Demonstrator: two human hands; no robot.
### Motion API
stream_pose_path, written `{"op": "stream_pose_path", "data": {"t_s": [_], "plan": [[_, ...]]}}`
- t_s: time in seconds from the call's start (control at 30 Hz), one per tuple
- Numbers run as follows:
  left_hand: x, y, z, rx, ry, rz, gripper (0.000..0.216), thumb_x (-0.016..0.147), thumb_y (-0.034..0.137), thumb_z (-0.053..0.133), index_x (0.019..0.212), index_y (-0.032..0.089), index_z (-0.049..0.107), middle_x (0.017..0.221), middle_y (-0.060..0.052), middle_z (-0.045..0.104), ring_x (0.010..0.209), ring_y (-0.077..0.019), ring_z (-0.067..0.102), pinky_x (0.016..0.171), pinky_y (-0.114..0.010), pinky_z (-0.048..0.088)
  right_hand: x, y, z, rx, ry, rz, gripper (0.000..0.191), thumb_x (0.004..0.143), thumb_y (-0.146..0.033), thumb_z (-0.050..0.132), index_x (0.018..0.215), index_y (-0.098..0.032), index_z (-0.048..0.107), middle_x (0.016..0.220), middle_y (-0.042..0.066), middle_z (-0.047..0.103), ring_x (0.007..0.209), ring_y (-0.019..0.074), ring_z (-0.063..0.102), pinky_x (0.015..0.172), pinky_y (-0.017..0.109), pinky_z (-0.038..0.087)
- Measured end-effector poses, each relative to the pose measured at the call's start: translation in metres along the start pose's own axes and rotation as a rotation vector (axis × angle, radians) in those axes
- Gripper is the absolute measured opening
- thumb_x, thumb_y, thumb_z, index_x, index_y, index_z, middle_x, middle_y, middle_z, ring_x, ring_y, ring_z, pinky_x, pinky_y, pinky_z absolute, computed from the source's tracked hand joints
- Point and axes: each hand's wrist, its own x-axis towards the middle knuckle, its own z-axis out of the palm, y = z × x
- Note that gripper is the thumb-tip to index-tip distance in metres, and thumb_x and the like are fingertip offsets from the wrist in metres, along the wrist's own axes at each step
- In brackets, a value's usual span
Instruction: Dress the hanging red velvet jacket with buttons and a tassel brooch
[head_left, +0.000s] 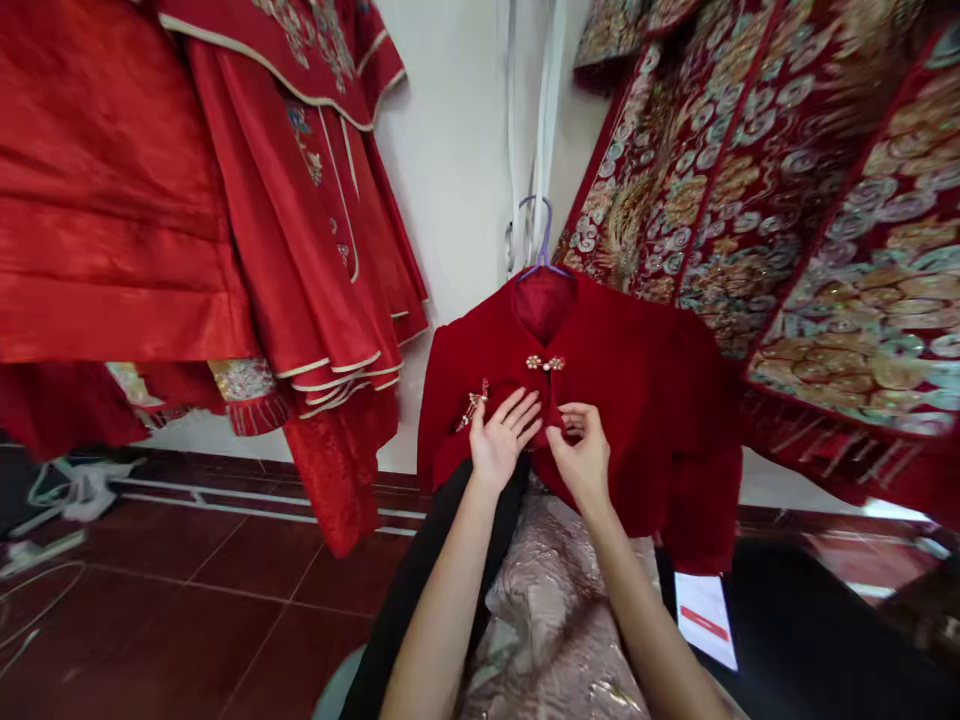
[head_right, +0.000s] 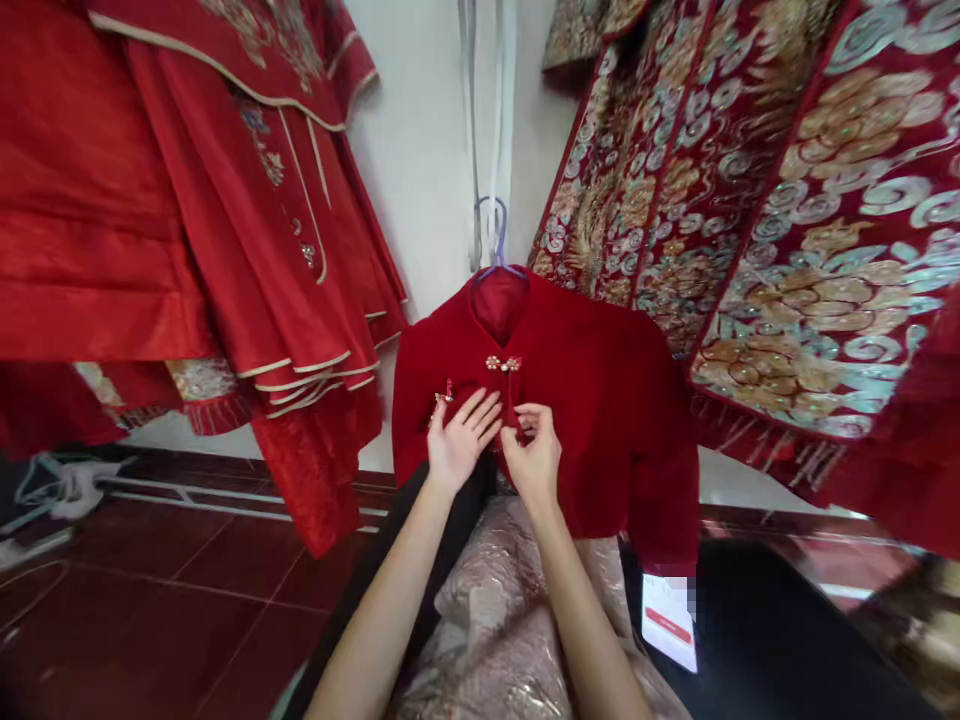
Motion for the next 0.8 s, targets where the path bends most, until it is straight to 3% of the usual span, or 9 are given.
{"op": "stream_pose_path", "data": {"t_s": [0.17,0.33,0.5,0.67,0.8], "plan": [[-0.002,0.021,-0.009,-0.222,0.079,0.238,0.034,0.094,0.038,0.039,0.088,0.015,0.063,0.085,-0.006,0.062,0.076,-0.012,0.059,0.074,-0.026,0.049,-0.004,-0.042,-0.014,0.238,-0.133,0.022,0.026,0.071,-0.022,0.06,0.095,-0.02,0.051,0.081,-0.001,0.054,0.077,0.014,0.056,0.074,0.029,0.046],[0.001,0.023,-0.008,-0.174,0.208,0.306,0.026,0.092,0.03,0.042,0.093,0.014,0.063,0.079,-0.005,0.059,0.068,-0.0099,0.055,0.065,-0.022,0.046,-0.013,-0.072,-0.027,0.17,-0.195,0.039,0.029,0.071,-0.021,0.061,0.099,-0.021,0.052,0.084,0.0,0.054,0.078,0.0138,0.056,0.072,0.028,0.046],[0.002,0.003,-0.004,0.056,0.265,0.236,0.019,0.085,0.025,0.052,0.1,0.018,0.063,0.087,-0.004,0.062,0.066,-0.0109,0.056,0.064,-0.025,0.044,-0.016,-0.075,-0.028,0.171,-0.318,0.038,0.032,0.071,-0.023,0.066,0.101,-0.022,0.053,0.095,0.003,0.054,0.091,0.0159,0.057,0.082,0.03,0.05],[-0.001,0.007,-0.004,0.003,0.234,0.228,0.019,0.086,0.031,0.053,0.095,0.019,0.063,0.094,-0.005,0.065,0.07,-0.0119,0.058,0.069,-0.026,0.047,-0.021,-0.069,-0.016,0.263,-0.359,0.009,0.028,0.072,-0.023,0.069,0.096,-0.022,0.054,0.099,0.003,0.056,0.093,0.015,0.058,0.086,0.031,0.053],[0.0,0.018,-0.006,-0.09,0.161,0.242,0.031,0.087,0.037,0.048,0.101,0.014,0.064,0.104,-0.01,0.066,0.079,-0.0141,0.062,0.076,-0.028,0.049,-0.016,-0.055,0.007,0.234,-0.351,-0.035,0.027,0.07,-0.021,0.07,0.094,-0.021,0.058,0.097,0.004,0.058,0.088,0.0152,0.06,0.082,0.03,0.055]]}}
